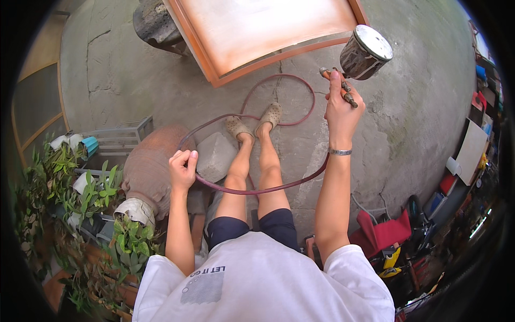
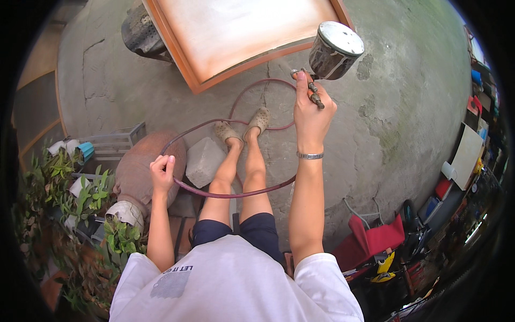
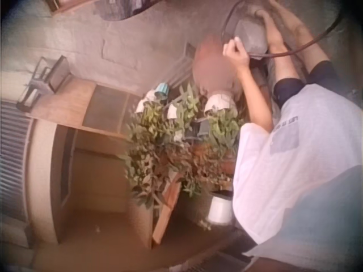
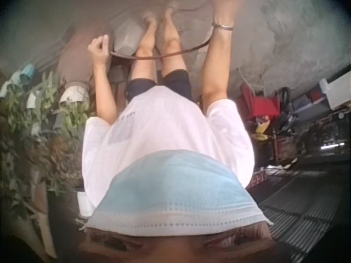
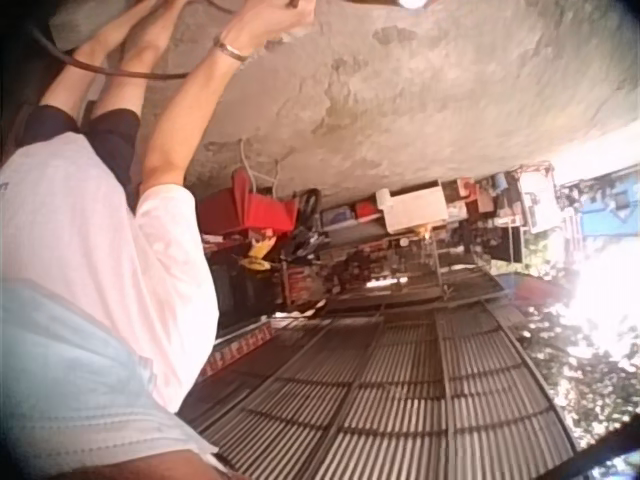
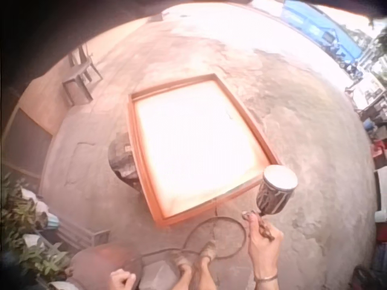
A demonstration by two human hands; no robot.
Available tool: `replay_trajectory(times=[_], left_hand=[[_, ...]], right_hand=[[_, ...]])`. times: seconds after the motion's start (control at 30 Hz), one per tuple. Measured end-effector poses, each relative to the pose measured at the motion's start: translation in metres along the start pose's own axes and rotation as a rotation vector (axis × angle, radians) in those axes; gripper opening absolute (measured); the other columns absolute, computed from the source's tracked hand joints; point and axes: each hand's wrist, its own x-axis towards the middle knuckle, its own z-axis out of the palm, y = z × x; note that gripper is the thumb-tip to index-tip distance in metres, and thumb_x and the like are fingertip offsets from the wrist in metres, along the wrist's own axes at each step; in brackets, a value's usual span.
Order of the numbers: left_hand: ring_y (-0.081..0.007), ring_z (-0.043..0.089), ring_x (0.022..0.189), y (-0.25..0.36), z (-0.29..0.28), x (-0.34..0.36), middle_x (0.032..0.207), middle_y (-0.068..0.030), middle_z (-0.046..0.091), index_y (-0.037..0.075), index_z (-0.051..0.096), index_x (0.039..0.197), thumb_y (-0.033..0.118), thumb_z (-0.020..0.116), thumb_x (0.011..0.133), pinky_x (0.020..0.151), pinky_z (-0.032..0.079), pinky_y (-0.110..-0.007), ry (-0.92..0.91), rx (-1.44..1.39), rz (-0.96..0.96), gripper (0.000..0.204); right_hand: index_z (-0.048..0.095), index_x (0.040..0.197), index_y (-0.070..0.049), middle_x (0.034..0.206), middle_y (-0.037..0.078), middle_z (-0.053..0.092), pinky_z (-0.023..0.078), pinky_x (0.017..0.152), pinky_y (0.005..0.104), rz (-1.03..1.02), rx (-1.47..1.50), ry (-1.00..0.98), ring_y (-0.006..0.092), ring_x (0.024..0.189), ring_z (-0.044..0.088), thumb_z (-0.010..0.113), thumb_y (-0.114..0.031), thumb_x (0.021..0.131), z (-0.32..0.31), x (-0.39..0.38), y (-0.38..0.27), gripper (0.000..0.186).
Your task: The person uses a spray gun to apply a light-colored finish to a wooden table top. They move around the table to cover the surface and edges, then spray the underside and legs.
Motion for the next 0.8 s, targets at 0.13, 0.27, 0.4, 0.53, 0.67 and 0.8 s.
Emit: replay_trajectory(times=[0.13,0.27,0.4,0.53,0.67,0.8], left_hand=[[-0.0249,0.037,0.057,0.020,0.013,0.010,0.059,-0.0140,0.039,-0.002,0.043,0.066,0.012,0.067,0.095,0.056,0.031,-0.039,-0.032,0.015,-0.010,0.039],[-0.0240,0.037,0.057,0.037,0.029,0.018,0.059,-0.0135,0.038,-0.002,0.042,0.066,0.012,0.067,0.095,0.056,0.031,-0.039,-0.042,0.034,0.002,0.040],[-0.0234,0.037,0.057,0.051,0.042,0.025,0.058,-0.0122,0.039,-0.001,0.042,0.065,0.012,0.067,0.095,0.056,0.031,-0.038,-0.064,0.022,-0.010,0.040],[-0.0230,0.038,0.057,0.066,0.056,0.029,0.058,-0.0116,0.039,0.000,0.042,0.065,0.012,0.067,0.095,0.055,0.031,-0.038,-0.078,0.016,-0.017,0.040],[-0.0231,0.038,0.057,0.070,0.064,0.031,0.058,-0.0116,0.038,0.000,0.042,0.065,0.012,0.068,0.094,0.055,0.031,-0.038,-0.079,0.022,-0.020,0.041],[-0.0236,0.038,0.057,0.069,0.064,0.030,0.058,-0.0119,0.038,0.000,0.043,0.065,0.011,0.068,0.094,0.056,0.031,-0.038,-0.079,0.055,-0.016,0.040]], right_hand=[[0.083,0.094,-0.002,0.053,0.004,0.056,0.042,0.053,0.0283,0.019,-0.018,0.060,0.0094,0.053,0.053,0.069,-0.043,0.100,-0.019,0.043,0.022,0.043],[0.083,0.092,-0.004,0.052,0.002,0.056,0.041,0.049,0.0282,-0.004,0.001,0.139,0.0100,0.049,0.053,0.069,-0.042,0.100,-0.036,0.084,0.037,0.041],[0.083,0.096,-0.006,0.052,0.000,0.055,0.037,0.041,0.0283,0.056,0.020,0.174,0.0091,0.042,0.051,0.067,-0.043,0.100,-0.060,0.121,0.045,0.041],[0.082,0.099,-0.006,0.056,0.002,0.058,0.038,0.041,0.0284,0.036,-0.002,0.250,0.0092,0.042,0.051,0.065,-0.044,0.102,-0.085,0.151,0.059,0.042],[0.082,0.102,-0.005,0.063,0.003,0.062,0.038,0.038,0.0264,0.015,0.023,0.373,0.0083,0.041,0.049,0.064,-0.044,0.102,-0.097,0.156,0.066,0.043],[0.081,0.100,-0.003,0.063,0.002,0.062,0.035,0.036,0.0245,0.114,0.047,0.207,0.0074,0.040,0.048,0.065,-0.047,0.102,-0.101,0.126,0.062,0.047]])
